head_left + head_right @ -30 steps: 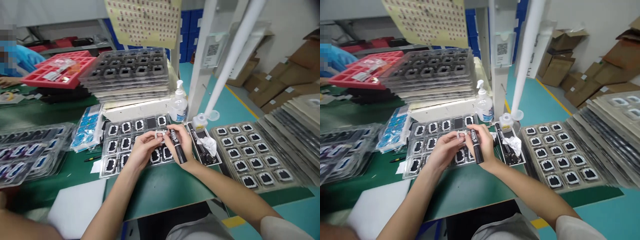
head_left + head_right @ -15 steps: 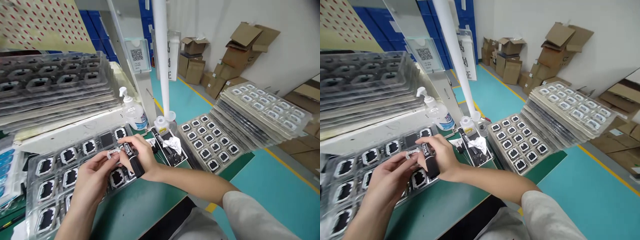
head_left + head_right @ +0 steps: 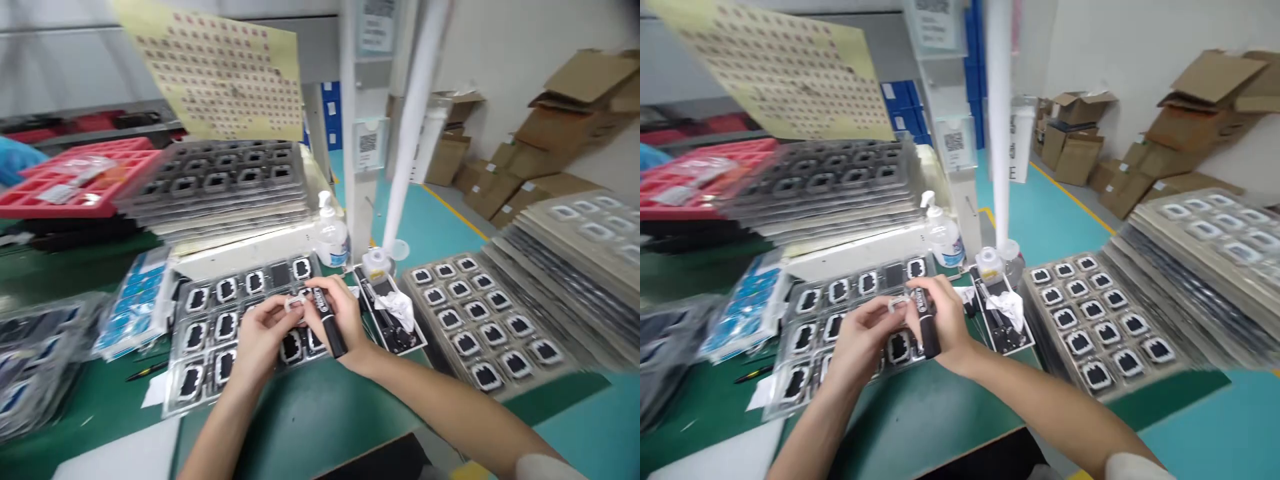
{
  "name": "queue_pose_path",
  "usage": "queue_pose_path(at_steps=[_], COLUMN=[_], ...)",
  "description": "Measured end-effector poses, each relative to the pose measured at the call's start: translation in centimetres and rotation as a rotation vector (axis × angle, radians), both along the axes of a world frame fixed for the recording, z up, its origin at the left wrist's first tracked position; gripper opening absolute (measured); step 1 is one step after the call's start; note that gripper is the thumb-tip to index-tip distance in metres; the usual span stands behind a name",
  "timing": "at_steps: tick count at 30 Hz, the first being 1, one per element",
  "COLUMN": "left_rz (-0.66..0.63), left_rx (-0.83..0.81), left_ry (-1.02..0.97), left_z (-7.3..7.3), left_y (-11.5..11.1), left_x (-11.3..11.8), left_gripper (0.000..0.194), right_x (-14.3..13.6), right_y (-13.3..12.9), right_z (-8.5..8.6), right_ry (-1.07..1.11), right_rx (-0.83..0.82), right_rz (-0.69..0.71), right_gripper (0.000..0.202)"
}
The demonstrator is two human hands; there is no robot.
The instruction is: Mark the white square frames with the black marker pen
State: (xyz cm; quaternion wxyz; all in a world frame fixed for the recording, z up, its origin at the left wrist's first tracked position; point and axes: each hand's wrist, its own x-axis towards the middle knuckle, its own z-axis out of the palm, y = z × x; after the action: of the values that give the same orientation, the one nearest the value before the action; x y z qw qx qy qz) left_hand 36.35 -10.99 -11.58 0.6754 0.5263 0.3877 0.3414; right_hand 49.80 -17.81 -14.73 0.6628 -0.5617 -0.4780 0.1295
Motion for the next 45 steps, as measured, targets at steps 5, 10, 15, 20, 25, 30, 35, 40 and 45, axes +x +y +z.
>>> queue_pose_path(at_steps=[5, 10, 15, 20, 25, 30, 35, 40, 45], left_rz=[-0.058, -0.076, -0.085, -0.15, -0.232, -0.183, -0.168, -0.21, -0.156], left_rx=[0.006, -0.007, -0.031, -0.004, 0.403, 0.835, 0.921, 0.854, 0.571], left_ry=[-0.022, -0.067, -0.091, -0.085, 0.074, 0.201, 0.254, 0.232, 0.02], left_z=[0.7, 0.4, 0.1, 0.1, -0.5, -1.5, -1.5, -1.5, -2.9], left_y=[0.0, 0.4, 0.7, 1.2, 1.0, 0.7, 1.5, 1.9, 1.1], left_x=[0.1, -0.1, 0.0, -0.5, -1.0, -0.9, -0.7, -0.8, -1.0], left_gripper=[0.032, 0.03, 0.032, 0.039, 0.082, 0.067, 0.052, 0.048, 0.05], right_x=[0.2, 0.2, 0.2, 0.6, 1.6, 2.4, 2.5, 2.5, 2.0], right_y=[0.2, 0.2, 0.4, 0.6, 0.5, 0.3, 0.3, 0.3, 0.2], right_z=[0.1, 0.6, 0.7, 0.9, 2.0, 2.1, 1.8, 1.4, 1.8], right_ry=[-0.009, 0.028, 0.056, 0.073, 0.124, 0.24, 0.297, 0.233, 0.192], right_rx=[-0.004, -0.022, -0.033, -0.032, -0.072, -0.107, -0.112, -0.134, -0.149], right_rz=[-0.014, 0.004, -0.013, -0.042, -0.102, 0.016, 0.093, 0.097, 0.123], right_gripper=[0.027, 0.028, 0.027, 0.028, 0.028, 0.031, 0.03, 0.032, 0.032])
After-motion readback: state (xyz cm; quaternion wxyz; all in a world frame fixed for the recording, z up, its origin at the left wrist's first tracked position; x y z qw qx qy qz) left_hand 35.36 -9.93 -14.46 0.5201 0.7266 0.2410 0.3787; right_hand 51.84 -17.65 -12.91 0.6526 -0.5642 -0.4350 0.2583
